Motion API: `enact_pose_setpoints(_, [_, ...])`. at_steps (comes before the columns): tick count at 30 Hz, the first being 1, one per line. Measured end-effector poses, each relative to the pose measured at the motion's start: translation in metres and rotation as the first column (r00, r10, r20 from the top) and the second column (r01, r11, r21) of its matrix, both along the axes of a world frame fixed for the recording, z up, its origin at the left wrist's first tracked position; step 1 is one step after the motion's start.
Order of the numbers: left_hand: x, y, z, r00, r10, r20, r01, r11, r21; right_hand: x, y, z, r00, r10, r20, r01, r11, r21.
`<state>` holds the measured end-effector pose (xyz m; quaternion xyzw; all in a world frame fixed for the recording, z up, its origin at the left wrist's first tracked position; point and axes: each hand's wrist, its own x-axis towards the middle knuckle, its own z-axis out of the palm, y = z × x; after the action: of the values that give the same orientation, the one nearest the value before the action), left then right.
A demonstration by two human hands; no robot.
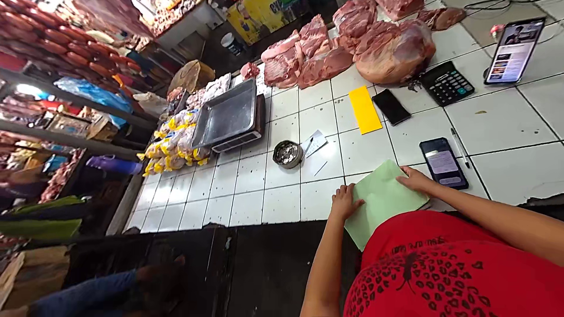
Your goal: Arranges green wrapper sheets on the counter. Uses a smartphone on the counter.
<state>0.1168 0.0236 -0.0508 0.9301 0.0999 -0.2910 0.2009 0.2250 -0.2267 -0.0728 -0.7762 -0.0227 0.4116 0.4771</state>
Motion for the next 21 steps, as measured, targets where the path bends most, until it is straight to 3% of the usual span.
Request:
enact_pose_setpoints(6, [-0.006, 0.002, 0.003, 0.998, 0.055, -0.017, -0.056, 0.997, -0.057, -0.002, 0.006, -0.004, 0.997, 0.071, -0.005, -0.071, 0.997, 0.022])
enact_pose_setpoints(9, [-0.022, 0.030, -0.001, 0.975, 0.221, -0.010, -0.216, 0.941, -0.262, -0.005, 0.003, -0.006, 0.999, 0.018, -0.029, -0.017, 0.998, 0.052])
enact_pose_setpoints(11, [-0.044, 0.050, -0.008, 0.904, 0.427, -0.020, -0.387, 0.799, -0.459, -0.008, 0.004, -0.008, 0.997, -0.028, -0.067, 0.033, 0.997, 0.066])
enact_pose_setpoints(13, [-0.066, 0.057, -0.011, 0.767, 0.633, -0.106, -0.549, 0.561, -0.620, -0.008, 0.002, -0.008, 0.992, -0.080, -0.102, 0.087, 0.994, 0.071])
enact_pose_setpoints(15, [-0.087, 0.057, -0.018, 0.675, 0.702, -0.226, -0.575, 0.310, -0.757, -0.009, 0.000, -0.004, 0.983, -0.125, -0.134, 0.139, 0.985, 0.101])
enact_pose_setpoints(17, [-0.099, 0.050, -0.031, 0.644, 0.698, -0.313, -0.527, 0.108, -0.843, -0.010, 0.000, 0.002, 0.983, -0.106, -0.147, 0.125, 0.983, 0.132])
enact_pose_setpoints(19, [-0.098, 0.036, -0.029, 0.595, 0.720, -0.357, -0.543, 0.033, -0.839, -0.010, 0.004, 0.000, 0.993, -0.042, -0.114, 0.059, 0.988, 0.145])
enact_pose_setpoints(21, [-0.083, 0.028, -0.018, 0.554, 0.751, -0.359, -0.617, 0.082, -0.782, -0.011, 0.010, 0.001, 0.997, 0.000, -0.071, 0.012, 0.985, 0.171])
